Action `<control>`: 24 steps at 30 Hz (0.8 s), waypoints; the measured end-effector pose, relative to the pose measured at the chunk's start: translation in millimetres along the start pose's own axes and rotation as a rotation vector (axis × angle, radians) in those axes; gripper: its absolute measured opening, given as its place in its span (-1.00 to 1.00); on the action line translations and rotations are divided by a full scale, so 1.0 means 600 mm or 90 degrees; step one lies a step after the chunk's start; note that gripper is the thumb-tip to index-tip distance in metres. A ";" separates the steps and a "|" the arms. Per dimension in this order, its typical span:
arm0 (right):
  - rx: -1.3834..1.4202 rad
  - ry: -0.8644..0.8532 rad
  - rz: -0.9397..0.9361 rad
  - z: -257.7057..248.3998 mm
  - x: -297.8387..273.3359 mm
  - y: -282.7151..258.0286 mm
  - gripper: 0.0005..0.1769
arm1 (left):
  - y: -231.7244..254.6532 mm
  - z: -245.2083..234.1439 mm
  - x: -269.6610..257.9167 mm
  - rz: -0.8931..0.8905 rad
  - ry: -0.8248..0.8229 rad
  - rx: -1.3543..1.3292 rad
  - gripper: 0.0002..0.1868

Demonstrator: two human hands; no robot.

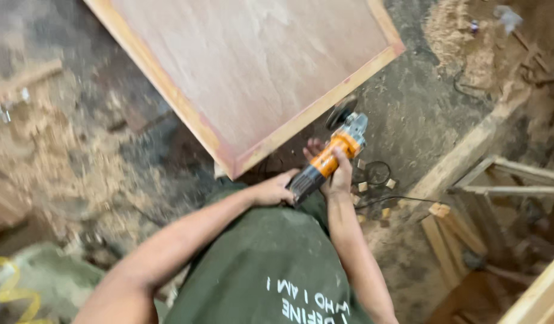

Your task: The person uses an angle grinder with a sanding disc to smooth the edges and surface of a large wooden board. They move the tool back and forth across the wood while standing in a workshop.

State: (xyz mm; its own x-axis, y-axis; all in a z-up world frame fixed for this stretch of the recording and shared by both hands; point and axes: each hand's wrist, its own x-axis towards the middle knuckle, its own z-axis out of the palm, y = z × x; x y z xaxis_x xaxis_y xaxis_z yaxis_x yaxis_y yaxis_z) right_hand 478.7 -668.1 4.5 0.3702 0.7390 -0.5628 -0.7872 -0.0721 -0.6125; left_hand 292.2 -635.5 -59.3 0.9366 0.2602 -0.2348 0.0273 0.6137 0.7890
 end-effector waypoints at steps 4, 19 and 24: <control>0.051 -0.111 0.099 -0.014 0.063 -0.040 -0.64 | -0.032 0.010 0.047 0.076 0.009 -0.021 -0.23; -0.305 -0.343 0.332 -0.065 0.226 -0.183 -0.67 | -0.046 0.203 0.230 0.213 0.419 -0.005 -0.18; -0.406 -0.399 0.321 -0.026 0.202 -0.168 -0.72 | -0.061 0.226 0.224 0.219 0.499 0.018 -0.20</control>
State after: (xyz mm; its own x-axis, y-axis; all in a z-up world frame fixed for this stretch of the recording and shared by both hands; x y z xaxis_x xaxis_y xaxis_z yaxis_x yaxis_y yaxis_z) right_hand 610.7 -581.9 -10.8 -0.3996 0.7278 -0.5574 -0.3031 -0.6788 -0.6689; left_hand 464.5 -724.2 -42.8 0.3825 0.8753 -0.2958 -0.1954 0.3896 0.9000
